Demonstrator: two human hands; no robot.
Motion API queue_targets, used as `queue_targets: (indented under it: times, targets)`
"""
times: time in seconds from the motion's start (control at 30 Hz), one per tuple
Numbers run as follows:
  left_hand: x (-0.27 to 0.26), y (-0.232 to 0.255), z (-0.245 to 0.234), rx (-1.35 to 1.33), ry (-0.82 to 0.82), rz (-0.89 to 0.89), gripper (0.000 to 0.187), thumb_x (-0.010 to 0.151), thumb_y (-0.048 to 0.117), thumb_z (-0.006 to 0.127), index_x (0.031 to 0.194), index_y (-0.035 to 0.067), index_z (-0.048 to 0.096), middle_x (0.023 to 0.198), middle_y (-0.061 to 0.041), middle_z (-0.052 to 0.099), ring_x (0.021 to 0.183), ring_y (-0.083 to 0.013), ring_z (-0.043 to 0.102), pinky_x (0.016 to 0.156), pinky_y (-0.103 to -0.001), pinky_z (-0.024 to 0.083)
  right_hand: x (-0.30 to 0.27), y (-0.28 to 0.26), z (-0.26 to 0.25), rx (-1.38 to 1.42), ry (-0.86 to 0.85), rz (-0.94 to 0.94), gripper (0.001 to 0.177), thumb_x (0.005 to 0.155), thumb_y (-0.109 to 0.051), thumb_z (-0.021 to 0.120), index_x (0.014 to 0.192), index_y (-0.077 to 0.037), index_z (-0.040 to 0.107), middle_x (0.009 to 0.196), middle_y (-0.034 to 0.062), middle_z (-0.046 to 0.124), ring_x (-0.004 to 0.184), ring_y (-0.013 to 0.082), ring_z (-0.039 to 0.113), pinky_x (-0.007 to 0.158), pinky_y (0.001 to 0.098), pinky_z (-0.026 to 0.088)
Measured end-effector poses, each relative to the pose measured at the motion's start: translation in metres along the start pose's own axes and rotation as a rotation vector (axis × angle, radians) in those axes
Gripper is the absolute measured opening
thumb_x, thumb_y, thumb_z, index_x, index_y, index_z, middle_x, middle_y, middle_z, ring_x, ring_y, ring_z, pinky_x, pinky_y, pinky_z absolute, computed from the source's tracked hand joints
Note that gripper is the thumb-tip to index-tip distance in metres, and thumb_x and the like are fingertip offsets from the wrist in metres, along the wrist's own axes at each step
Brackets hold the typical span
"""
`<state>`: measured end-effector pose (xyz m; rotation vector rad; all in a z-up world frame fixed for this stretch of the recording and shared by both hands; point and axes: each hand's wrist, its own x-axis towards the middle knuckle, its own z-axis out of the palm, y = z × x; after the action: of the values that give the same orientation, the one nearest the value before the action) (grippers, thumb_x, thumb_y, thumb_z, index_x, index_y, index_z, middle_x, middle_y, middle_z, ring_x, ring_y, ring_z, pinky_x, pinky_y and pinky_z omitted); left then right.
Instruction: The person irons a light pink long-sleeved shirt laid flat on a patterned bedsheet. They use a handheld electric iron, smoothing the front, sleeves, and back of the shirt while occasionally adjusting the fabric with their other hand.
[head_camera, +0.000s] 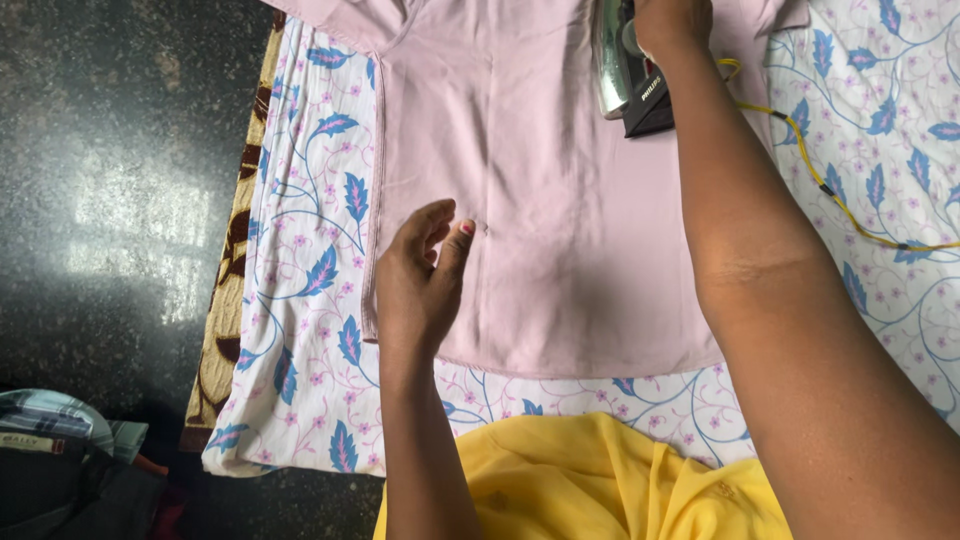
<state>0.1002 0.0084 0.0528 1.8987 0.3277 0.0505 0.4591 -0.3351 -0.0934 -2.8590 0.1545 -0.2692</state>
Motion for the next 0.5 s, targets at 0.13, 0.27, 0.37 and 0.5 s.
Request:
queue_targets:
  times: [0.13,0.27,0.37,0.5]
  targets:
    - [0.002,-0.003,-0.001,-0.061,0.009,0.036,0.045,0.096,0.035,0.069,0.127,0.002,0.067,0.12,-0.017,0.075,0.113,-0.026,0.073,0.094,-0.037,0.057,-0.069,-0.013,-0.035,0.077,0.066,-0.096,0.042,0.103,-0.036,0.062,0.13,-0.004,0.059,0.105,0.0281,0.07,0.096,0.049,0.066,0.082,0.0561,0.052]
    - [-0.001,-0.004,0.005,-0.071,0.003,0.032,0.044,0.095,0.033,0.07,0.124,0.0,0.068,0.117,-0.018,0.076,0.11,-0.0268,0.075,0.094,-0.036,0.058,-0.2,-0.021,-0.083,0.115,-0.108,-0.018,0.045,0.103,-0.036,0.059,0.141,-0.012,0.054,0.105,0.0279,0.07,0.097,0.0511,0.065,0.083,0.0588,0.051]
    - [-0.008,0.0,0.01,-0.068,-0.016,0.059,0.044,0.095,0.032,0.07,0.123,-0.001,0.068,0.116,-0.019,0.076,0.11,-0.0269,0.075,0.095,-0.036,0.057,-0.299,-0.024,-0.122,0.11,-0.137,-0.063,0.051,0.103,-0.033,0.06,0.148,-0.011,0.049,0.103,0.0289,0.07,0.092,0.0518,0.066,0.079,0.0594,0.052]
    - [-0.017,0.005,0.013,-0.102,-0.033,0.091,0.044,0.095,0.032,0.07,0.124,-0.001,0.068,0.117,-0.02,0.075,0.112,-0.0273,0.074,0.096,-0.036,0.057,-0.396,-0.02,-0.159,0.092,-0.111,-0.076,0.052,0.101,-0.032,0.059,0.146,-0.008,0.049,0.1,0.0284,0.07,0.089,0.0502,0.068,0.075,0.0581,0.053]
